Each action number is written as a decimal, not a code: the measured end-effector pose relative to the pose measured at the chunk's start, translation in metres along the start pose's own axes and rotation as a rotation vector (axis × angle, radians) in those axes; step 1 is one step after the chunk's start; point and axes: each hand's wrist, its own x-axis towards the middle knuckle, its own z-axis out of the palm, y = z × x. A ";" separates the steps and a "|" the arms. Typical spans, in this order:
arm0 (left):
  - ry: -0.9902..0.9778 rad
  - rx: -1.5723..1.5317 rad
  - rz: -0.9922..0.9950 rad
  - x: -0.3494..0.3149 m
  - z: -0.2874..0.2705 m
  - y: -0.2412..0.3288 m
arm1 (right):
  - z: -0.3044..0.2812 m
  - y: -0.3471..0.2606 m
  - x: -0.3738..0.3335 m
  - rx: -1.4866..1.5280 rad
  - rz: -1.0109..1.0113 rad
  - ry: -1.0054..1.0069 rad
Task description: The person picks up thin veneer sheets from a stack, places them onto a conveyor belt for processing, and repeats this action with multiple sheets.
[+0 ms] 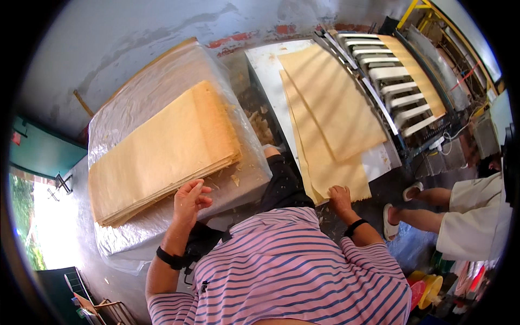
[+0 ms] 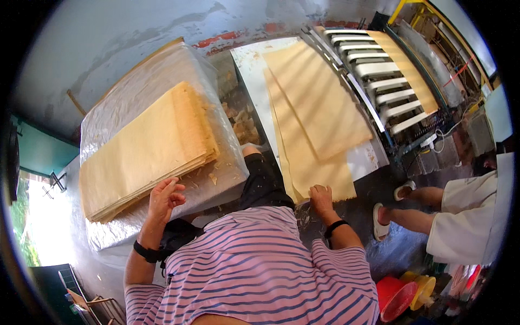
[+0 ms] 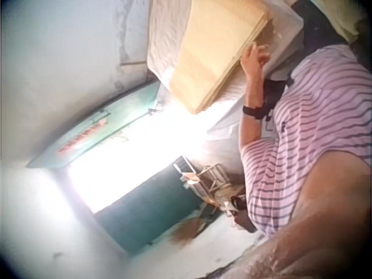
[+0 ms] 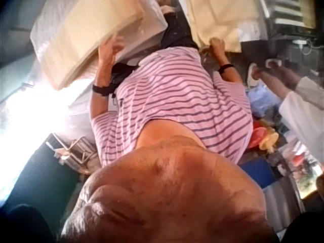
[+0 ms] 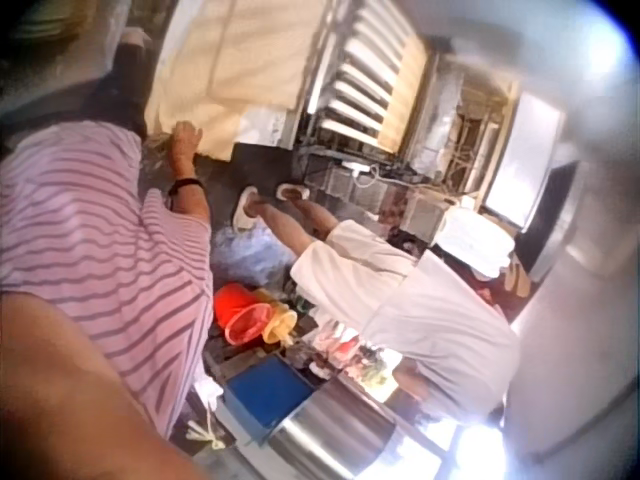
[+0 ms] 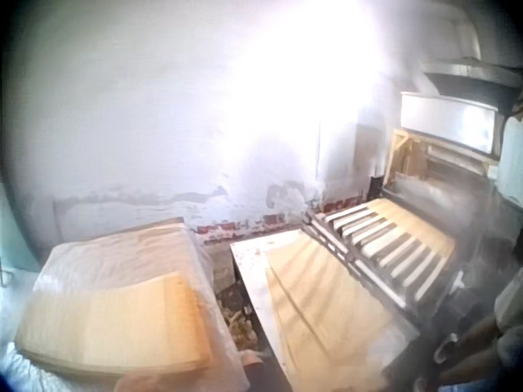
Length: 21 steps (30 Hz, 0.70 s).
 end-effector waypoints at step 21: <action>-0.003 -0.083 0.105 -0.011 -0.019 0.029 | -0.449 -0.114 0.335 -0.491 -0.256 0.469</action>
